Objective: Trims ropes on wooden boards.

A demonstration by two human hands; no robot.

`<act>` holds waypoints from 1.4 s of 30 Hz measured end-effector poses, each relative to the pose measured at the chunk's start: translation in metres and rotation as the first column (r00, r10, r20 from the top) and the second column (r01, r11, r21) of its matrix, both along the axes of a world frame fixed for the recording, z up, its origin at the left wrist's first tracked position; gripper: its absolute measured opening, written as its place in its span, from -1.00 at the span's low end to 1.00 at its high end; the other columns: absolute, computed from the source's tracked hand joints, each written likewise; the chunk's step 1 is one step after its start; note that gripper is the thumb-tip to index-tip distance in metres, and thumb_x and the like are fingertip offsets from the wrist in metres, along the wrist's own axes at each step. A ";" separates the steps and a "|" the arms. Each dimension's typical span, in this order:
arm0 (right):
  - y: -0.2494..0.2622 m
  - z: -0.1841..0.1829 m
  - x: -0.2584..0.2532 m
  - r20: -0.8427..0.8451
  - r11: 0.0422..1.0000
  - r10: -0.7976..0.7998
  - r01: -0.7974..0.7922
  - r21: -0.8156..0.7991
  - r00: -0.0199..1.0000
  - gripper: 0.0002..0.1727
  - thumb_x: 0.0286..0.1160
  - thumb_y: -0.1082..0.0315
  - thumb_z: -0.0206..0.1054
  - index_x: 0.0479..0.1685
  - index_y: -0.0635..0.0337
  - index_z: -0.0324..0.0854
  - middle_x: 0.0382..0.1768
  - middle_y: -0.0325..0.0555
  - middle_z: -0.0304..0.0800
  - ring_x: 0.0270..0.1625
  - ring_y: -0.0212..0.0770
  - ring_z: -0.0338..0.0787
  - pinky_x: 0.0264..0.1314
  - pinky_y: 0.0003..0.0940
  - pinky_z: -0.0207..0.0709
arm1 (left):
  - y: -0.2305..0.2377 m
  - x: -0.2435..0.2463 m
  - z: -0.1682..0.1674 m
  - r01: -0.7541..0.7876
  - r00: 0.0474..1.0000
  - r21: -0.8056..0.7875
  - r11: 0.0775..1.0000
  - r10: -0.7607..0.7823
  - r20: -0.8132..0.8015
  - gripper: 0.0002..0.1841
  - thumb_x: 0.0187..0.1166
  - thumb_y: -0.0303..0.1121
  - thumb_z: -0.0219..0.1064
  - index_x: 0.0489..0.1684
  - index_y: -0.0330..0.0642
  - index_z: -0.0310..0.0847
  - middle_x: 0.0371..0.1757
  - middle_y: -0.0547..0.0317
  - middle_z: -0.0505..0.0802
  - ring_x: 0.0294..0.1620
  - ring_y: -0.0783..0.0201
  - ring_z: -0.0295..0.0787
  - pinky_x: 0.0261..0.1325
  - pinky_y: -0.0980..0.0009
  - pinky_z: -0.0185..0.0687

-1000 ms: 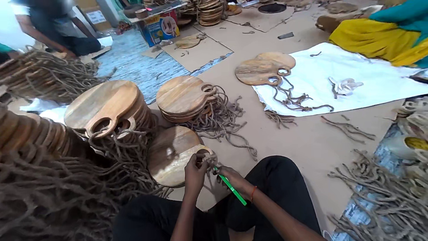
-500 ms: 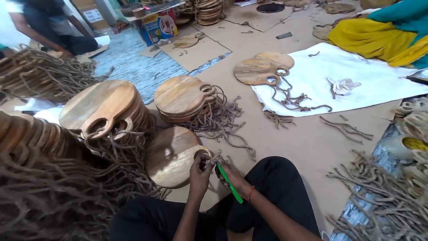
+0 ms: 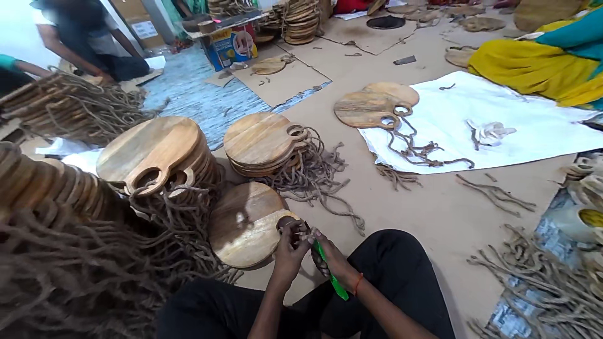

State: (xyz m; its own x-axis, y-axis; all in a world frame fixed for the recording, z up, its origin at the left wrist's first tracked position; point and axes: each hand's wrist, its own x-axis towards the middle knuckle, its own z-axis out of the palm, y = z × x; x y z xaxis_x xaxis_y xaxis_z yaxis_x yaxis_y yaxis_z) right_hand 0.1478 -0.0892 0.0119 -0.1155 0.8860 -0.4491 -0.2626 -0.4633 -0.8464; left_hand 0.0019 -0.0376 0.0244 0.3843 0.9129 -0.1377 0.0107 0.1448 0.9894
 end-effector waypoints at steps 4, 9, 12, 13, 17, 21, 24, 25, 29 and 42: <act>-0.008 0.005 -0.004 -0.053 0.999 0.007 -0.009 -0.051 0.999 -0.31 0.85 -0.21 -0.41 -0.53 -0.04 0.40 -0.76 -0.41 0.30 -0.79 -0.48 0.25 -0.74 -0.60 0.20 | 0.000 -0.007 0.008 0.237 0.970 0.041 0.971 -0.239 0.045 -0.36 0.61 -0.24 0.21 0.70 -0.31 0.30 0.66 0.00 0.51 0.43 0.35 0.59 0.43 0.34 0.55; -0.011 -0.002 -0.004 0.031 0.990 -0.144 0.143 0.016 0.989 -0.36 0.88 -0.14 -0.38 -0.34 0.00 0.51 -0.78 -0.41 0.34 -0.81 -0.48 0.26 -0.77 -0.58 0.24 | -0.008 0.005 0.010 0.217 0.975 0.075 0.973 -0.212 -0.072 -0.59 0.79 -0.33 0.12 0.42 -0.47 0.53 0.15 -0.13 0.80 0.08 0.27 0.76 0.29 0.27 0.65; -0.007 -0.001 -0.007 0.037 0.981 -0.190 0.188 0.051 0.981 -0.38 0.90 -0.09 -0.45 -0.27 0.00 0.48 -0.73 -0.43 0.40 -0.75 -0.48 0.33 -0.70 -0.55 0.31 | -0.008 0.011 0.010 0.178 0.981 0.118 0.977 -0.167 -0.098 -0.59 0.81 -0.34 0.09 0.45 -0.46 0.52 0.21 -0.21 0.77 0.07 0.18 0.77 0.26 0.21 0.67; -0.005 -0.004 -0.008 0.012 0.980 -0.189 0.188 0.070 0.982 -0.39 0.89 -0.09 -0.46 -0.24 -0.01 0.47 -0.71 -0.43 0.41 -0.74 -0.48 0.35 -0.68 -0.55 0.32 | -0.006 0.011 0.010 0.175 0.982 0.127 0.976 -0.163 -0.099 -0.60 0.81 -0.34 0.09 0.44 -0.46 0.53 0.22 -0.22 0.76 0.09 0.16 0.76 0.27 0.20 0.66; -0.012 -0.014 -0.002 -0.145 0.996 -0.087 0.088 -0.004 0.986 -0.35 0.87 -0.11 -0.43 -0.18 0.03 0.55 -0.55 -0.32 0.62 -0.58 -0.40 0.57 -0.50 -0.48 0.52 | 0.000 0.005 -0.001 0.186 0.978 0.104 0.977 -0.173 -0.119 -0.62 0.82 -0.29 0.08 0.33 -0.43 0.58 0.06 -0.09 0.80 -0.06 0.27 0.76 0.13 0.28 0.70; -0.015 -0.014 0.004 -0.234 0.992 -0.016 -0.013 -0.124 0.972 -0.38 0.88 -0.09 -0.33 -0.20 0.05 0.60 -0.50 -0.27 0.66 -0.53 -0.38 0.61 -0.44 -0.49 0.54 | -0.002 0.003 -0.004 0.168 0.983 0.031 0.985 -0.165 -0.080 -0.63 0.83 -0.29 0.05 0.30 -0.40 0.59 -0.09 0.03 0.79 -0.21 0.36 0.70 -0.02 0.34 0.68; -0.012 -0.010 0.007 -0.245 0.991 0.032 -0.063 -0.120 0.969 -0.51 0.85 0.00 -0.19 -0.15 0.07 0.60 -0.51 -0.27 0.65 -0.56 -0.41 0.59 -0.49 -0.53 0.52 | -0.001 0.004 -0.005 0.116 0.992 -0.020 0.993 -0.117 -0.054 -0.63 0.84 -0.28 0.03 0.31 -0.38 0.57 -0.15 0.12 0.77 -0.29 0.42 0.66 -0.17 0.42 0.65; -0.013 -0.006 0.007 -0.244 0.990 0.047 -0.077 -0.117 0.969 -0.57 0.84 0.04 -0.12 -0.14 0.07 0.61 -0.52 -0.29 0.63 -0.58 -0.43 0.57 -0.52 -0.55 0.50 | -0.001 0.003 -0.003 0.098 0.993 -0.038 0.994 -0.100 -0.054 -0.63 0.83 -0.27 0.03 0.32 -0.39 0.56 -0.18 0.14 0.76 -0.33 0.42 0.65 -0.21 0.42 0.64; -0.018 0.004 -0.001 -0.169 0.994 0.024 -0.042 -0.104 0.985 -0.69 0.83 0.17 -0.04 -0.28 0.03 0.49 -0.67 -0.42 0.36 -0.73 -0.52 0.31 -0.69 -0.64 0.25 | -0.004 0.003 0.000 0.083 0.995 -0.080 0.993 -0.088 -0.056 -0.62 0.84 -0.26 0.00 0.27 -0.38 0.59 -0.26 0.17 0.74 -0.39 0.42 0.64 -0.29 0.43 0.63; -0.023 0.011 -0.041 -0.195 0.978 -0.095 0.055 -0.201 0.976 -0.67 0.86 0.21 -0.05 -0.39 0.01 0.39 -0.73 -0.44 0.20 -0.77 -0.52 0.17 -0.73 -0.63 0.12 | 0.009 0.010 -0.028 -0.147 0.941 0.100 0.984 0.170 -0.294 -0.42 0.77 -0.14 -0.15 -0.79 -0.14 0.46 -0.73 0.21 0.54 -0.63 0.24 0.55 -0.42 0.17 0.54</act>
